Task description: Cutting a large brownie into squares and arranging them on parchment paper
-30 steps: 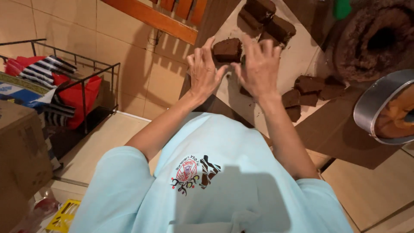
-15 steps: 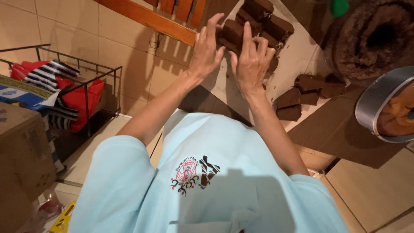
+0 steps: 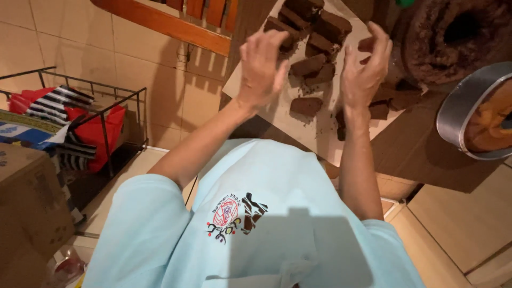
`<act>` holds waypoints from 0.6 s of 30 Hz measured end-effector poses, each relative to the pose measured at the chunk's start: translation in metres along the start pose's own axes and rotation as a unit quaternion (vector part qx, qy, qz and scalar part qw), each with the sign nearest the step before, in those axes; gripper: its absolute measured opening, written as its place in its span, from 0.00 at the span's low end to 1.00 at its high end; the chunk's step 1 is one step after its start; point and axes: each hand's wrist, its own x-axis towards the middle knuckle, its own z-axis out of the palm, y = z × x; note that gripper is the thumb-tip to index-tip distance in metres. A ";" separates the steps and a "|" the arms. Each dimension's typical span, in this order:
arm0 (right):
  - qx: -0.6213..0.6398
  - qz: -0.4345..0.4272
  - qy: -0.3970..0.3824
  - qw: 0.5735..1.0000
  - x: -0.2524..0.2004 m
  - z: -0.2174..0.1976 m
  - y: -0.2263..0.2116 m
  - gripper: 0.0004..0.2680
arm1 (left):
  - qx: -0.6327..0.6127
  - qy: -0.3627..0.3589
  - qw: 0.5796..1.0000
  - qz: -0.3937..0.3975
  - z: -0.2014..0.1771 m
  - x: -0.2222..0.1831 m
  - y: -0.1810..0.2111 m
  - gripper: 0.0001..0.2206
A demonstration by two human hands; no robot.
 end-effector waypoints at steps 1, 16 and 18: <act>0.044 0.024 -0.011 0.999 0.004 -0.005 0.002 0.19 | 0.013 0.009 1.000 0.023 0.006 -0.001 0.007 0.29; 0.102 -0.039 -0.095 0.989 0.019 -0.001 0.032 0.22 | 0.019 0.055 0.998 -0.025 -0.001 0.015 0.028 0.22; 0.109 -0.011 -0.069 0.992 0.009 -0.007 0.027 0.20 | 0.028 0.070 0.997 -0.024 -0.007 0.000 0.013 0.21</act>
